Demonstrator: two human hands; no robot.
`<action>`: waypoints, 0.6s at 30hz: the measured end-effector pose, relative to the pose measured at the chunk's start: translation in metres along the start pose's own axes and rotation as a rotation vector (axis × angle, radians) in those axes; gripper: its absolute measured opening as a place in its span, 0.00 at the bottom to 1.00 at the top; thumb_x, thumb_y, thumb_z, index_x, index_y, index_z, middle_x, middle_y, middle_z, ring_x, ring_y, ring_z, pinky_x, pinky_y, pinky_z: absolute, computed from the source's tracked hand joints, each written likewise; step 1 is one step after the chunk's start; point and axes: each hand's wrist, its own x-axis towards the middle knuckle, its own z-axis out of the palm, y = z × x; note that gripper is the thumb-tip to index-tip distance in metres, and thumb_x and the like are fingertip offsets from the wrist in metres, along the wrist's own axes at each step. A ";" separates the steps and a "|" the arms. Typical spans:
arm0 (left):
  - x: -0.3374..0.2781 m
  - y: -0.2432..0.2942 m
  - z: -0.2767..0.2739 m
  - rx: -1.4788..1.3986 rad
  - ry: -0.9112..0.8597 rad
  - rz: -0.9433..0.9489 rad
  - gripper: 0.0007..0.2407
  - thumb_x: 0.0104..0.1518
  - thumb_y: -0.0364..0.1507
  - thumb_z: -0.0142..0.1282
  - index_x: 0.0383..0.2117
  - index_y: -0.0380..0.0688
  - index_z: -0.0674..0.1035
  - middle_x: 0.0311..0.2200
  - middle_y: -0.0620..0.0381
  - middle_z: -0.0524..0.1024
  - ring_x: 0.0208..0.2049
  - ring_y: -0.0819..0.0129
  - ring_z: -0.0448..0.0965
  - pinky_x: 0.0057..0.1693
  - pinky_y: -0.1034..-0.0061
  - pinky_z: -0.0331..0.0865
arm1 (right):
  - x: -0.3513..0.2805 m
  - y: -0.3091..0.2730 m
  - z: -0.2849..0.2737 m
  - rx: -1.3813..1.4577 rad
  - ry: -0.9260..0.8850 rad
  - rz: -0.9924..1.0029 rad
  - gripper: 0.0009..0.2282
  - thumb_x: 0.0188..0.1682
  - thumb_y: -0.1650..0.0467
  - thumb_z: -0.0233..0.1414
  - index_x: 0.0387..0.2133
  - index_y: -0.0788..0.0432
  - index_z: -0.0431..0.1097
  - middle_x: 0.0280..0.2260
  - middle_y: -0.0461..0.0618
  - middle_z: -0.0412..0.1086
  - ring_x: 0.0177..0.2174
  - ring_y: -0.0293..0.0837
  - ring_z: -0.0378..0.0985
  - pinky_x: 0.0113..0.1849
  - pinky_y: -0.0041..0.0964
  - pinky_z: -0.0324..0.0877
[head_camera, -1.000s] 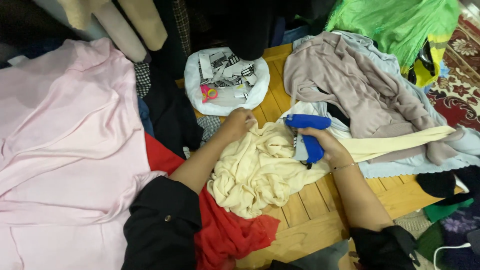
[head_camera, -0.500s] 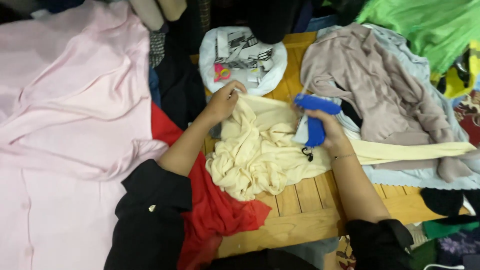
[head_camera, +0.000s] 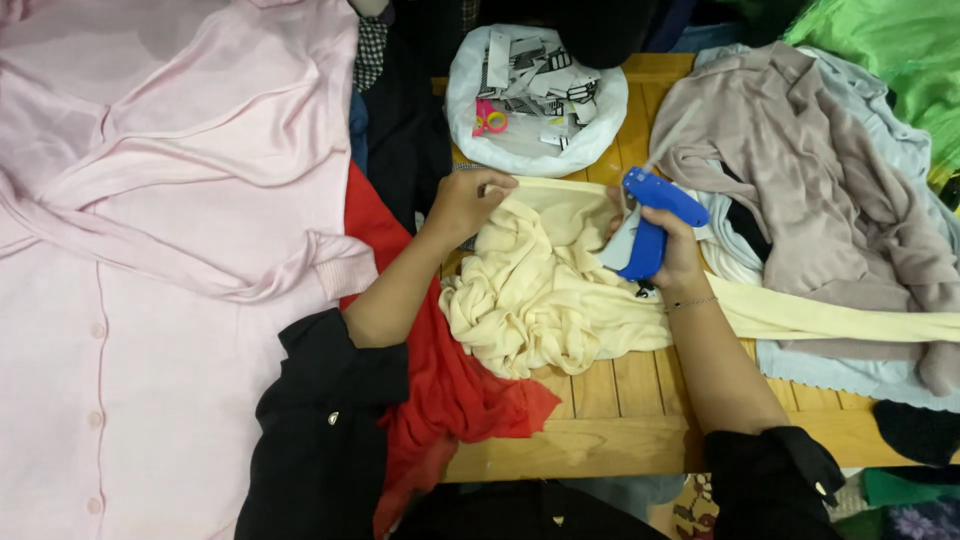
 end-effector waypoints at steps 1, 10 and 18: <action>-0.001 0.003 0.002 -0.001 -0.002 -0.002 0.12 0.58 0.26 0.55 0.43 0.60 0.87 0.38 0.50 0.84 0.40 0.57 0.84 0.45 0.66 0.78 | 0.002 0.002 -0.004 0.001 0.003 0.002 0.26 0.44 0.63 0.53 0.56 0.61 0.68 0.33 0.59 0.76 0.35 0.53 0.84 0.39 0.46 0.80; -0.010 0.017 -0.003 -0.012 -0.104 0.040 0.18 0.59 0.19 0.44 0.48 0.54 0.84 0.49 0.43 0.80 0.52 0.45 0.78 0.58 0.59 0.73 | 0.007 0.014 -0.025 0.027 -0.008 -0.009 0.30 0.45 0.61 0.51 0.63 0.58 0.64 0.34 0.58 0.77 0.38 0.53 0.84 0.43 0.45 0.80; -0.009 0.016 -0.001 -0.062 -0.108 0.054 0.22 0.59 0.16 0.38 0.50 0.54 0.84 0.52 0.40 0.77 0.56 0.43 0.75 0.62 0.56 0.70 | 0.005 0.010 -0.017 0.014 -0.001 -0.030 0.30 0.45 0.61 0.51 0.63 0.57 0.65 0.33 0.57 0.77 0.38 0.52 0.84 0.44 0.45 0.80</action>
